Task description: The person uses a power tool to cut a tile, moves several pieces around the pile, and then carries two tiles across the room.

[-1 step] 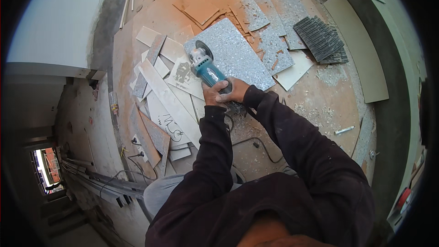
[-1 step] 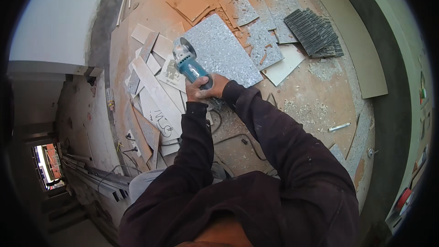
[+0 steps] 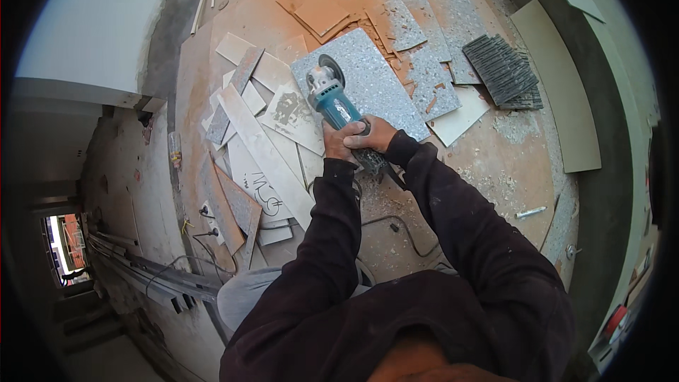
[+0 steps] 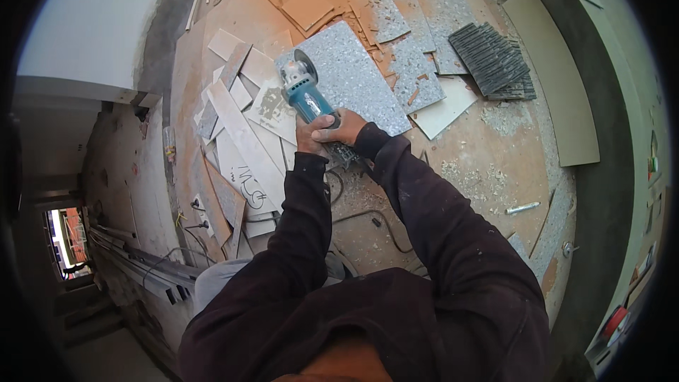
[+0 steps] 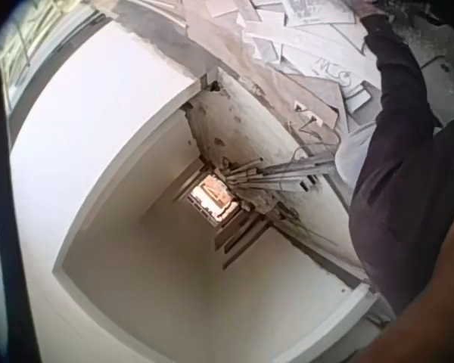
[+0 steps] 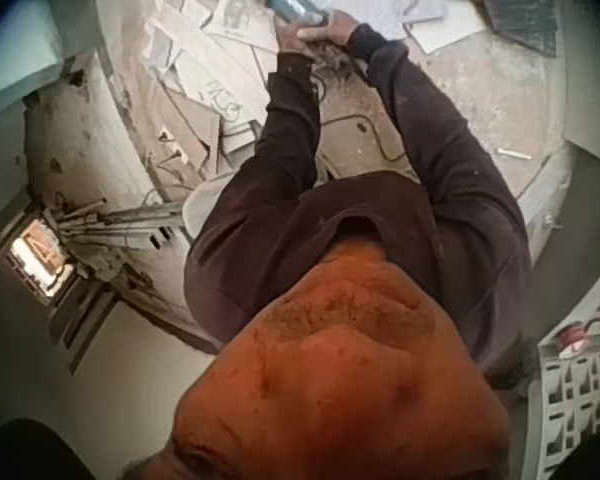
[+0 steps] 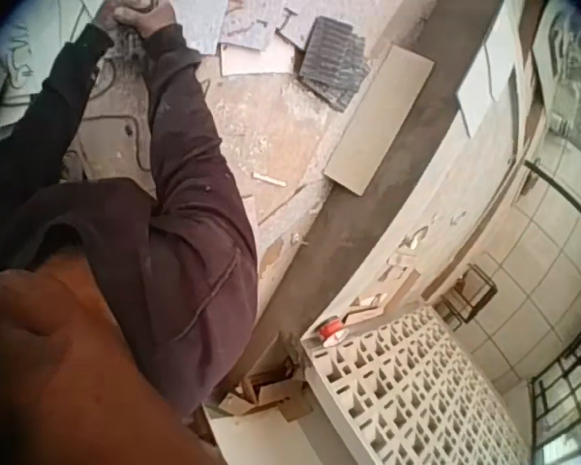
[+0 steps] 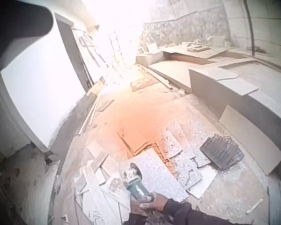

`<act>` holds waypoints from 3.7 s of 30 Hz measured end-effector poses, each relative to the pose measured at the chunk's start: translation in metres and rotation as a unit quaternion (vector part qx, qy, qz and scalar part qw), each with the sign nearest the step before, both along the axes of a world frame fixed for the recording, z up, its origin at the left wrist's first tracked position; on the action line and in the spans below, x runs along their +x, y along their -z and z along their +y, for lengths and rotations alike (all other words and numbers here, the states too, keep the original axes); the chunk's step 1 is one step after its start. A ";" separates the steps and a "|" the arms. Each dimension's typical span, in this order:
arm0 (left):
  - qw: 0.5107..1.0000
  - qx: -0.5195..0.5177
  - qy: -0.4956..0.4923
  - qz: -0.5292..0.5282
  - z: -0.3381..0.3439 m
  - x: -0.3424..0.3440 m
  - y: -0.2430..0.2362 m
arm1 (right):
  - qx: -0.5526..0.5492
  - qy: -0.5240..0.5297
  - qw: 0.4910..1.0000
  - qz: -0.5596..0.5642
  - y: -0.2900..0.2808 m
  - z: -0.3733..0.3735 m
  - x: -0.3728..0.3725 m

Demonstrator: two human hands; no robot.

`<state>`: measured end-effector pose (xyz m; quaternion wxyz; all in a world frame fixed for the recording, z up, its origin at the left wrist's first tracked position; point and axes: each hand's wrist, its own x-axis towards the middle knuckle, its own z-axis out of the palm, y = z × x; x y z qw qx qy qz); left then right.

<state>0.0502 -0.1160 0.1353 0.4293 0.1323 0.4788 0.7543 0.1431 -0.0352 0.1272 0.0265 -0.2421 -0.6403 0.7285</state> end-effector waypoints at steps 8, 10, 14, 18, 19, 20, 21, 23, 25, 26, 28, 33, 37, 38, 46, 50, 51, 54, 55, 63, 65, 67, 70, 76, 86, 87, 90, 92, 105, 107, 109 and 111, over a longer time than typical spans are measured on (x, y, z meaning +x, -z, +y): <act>0.831 -0.311 0.009 0.461 0.047 -0.049 0.063 | 0.010 0.177 0.983 0.046 0.006 0.040 0.016; 0.769 -0.476 -0.099 0.415 0.036 -0.078 0.064 | 0.021 0.181 0.983 0.034 0.013 0.051 0.021; 0.790 -0.536 -0.068 0.291 0.022 -0.124 0.107 | 0.088 0.214 0.973 0.017 0.038 0.057 0.003; 0.810 -0.524 -0.003 0.263 0.036 -0.122 0.093 | 0.199 0.233 0.952 -0.024 0.041 0.077 -0.012; 0.813 -0.510 -0.013 0.280 0.037 -0.123 0.098 | 0.233 0.237 0.942 -0.035 0.045 0.085 -0.017; 0.815 -0.496 -0.022 0.298 0.039 -0.124 0.101 | 0.231 0.250 0.940 -0.035 0.048 0.091 -0.023; 0.805 -0.506 -0.023 0.307 0.042 -0.123 0.102 | 0.233 0.246 0.940 -0.035 0.052 0.097 -0.030; 0.827 -0.475 -0.061 0.294 0.047 -0.121 0.106 | 0.254 0.241 0.935 -0.056 0.059 0.111 -0.039; 0.830 -0.467 -0.084 0.292 0.051 -0.117 0.103 | 0.272 0.242 0.928 -0.086 0.064 0.123 -0.051; 0.819 -0.475 -0.094 0.307 0.054 -0.115 0.104 | 0.275 0.247 0.924 -0.096 0.064 0.127 -0.056; 0.828 -0.449 -0.090 0.323 0.050 -0.117 0.109 | 0.270 0.238 0.924 -0.129 0.061 0.132 -0.071; 0.782 -0.476 -0.067 0.397 0.051 -0.125 0.124 | 0.228 0.246 0.932 -0.137 0.059 0.153 -0.087; 0.800 -0.469 -0.039 0.372 0.050 -0.133 0.128 | 0.195 0.204 0.945 -0.166 0.056 0.164 -0.087; 0.791 -0.484 -0.034 0.373 0.048 -0.141 0.134 | 0.191 0.189 0.947 -0.174 0.055 0.165 -0.090; 0.788 -0.502 -0.015 0.356 0.057 -0.135 0.126 | 0.157 0.213 0.953 -0.145 0.072 0.178 -0.091; 0.783 -0.504 -0.035 0.363 0.060 -0.124 0.117 | 0.156 0.209 0.954 -0.149 0.074 0.179 -0.090; 0.782 -0.503 -0.037 0.366 0.061 -0.123 0.114 | 0.154 0.205 0.955 -0.147 0.072 0.178 -0.091; 0.792 -0.490 -0.047 0.362 0.059 -0.128 0.119 | 0.157 0.200 0.956 -0.145 0.066 0.177 -0.090; 0.792 -0.491 -0.047 0.361 0.058 -0.128 0.119 | 0.157 0.199 0.956 -0.145 0.065 0.177 -0.090; 0.799 -0.489 -0.057 0.345 0.058 -0.129 0.123 | 0.161 0.165 0.957 -0.178 0.058 0.176 -0.094; 0.794 -0.495 -0.056 0.348 0.059 -0.130 0.123 | 0.162 0.163 0.956 -0.181 0.056 0.176 -0.094; 0.788 -0.502 -0.054 0.354 0.058 -0.129 0.122 | 0.160 0.164 0.956 -0.184 0.058 0.175 -0.093; 0.814 -0.471 -0.048 0.336 0.061 -0.125 0.118 | 0.174 0.184 0.953 -0.168 0.061 0.174 -0.090; 0.802 -0.483 -0.046 0.350 0.059 -0.128 0.119 | 0.175 0.179 0.955 -0.162 0.062 0.168 -0.084; 0.794 -0.502 -0.047 0.339 0.062 -0.120 0.109 | 0.157 0.181 0.958 -0.154 0.061 0.154 -0.064; 0.793 -0.502 -0.047 0.343 0.063 -0.120 0.109 | 0.157 0.179 0.959 -0.156 0.061 0.154 -0.062; 0.801 -0.498 -0.044 0.329 0.063 -0.120 0.110 | 0.155 0.175 0.960 -0.154 0.062 0.151 -0.055; 0.800 -0.497 -0.041 0.333 0.062 -0.125 0.114 | 0.155 0.177 0.960 -0.155 0.061 0.145 -0.052; 0.739 -0.544 -0.007 0.397 0.059 -0.140 0.130 | 0.149 0.184 0.960 -0.151 0.056 0.118 -0.011; 0.740 -0.545 -0.002 0.394 0.056 -0.153 0.135 | 0.142 0.167 0.962 -0.161 0.050 0.115 -0.006; 0.741 -0.546 0.013 0.390 0.058 -0.146 0.136 | 0.131 0.154 0.963 -0.178 0.055 0.113 0.001; 0.788 -0.511 -0.018 0.343 0.056 -0.141 0.133 | 0.131 0.153 0.966 -0.165 0.057 0.109 0.006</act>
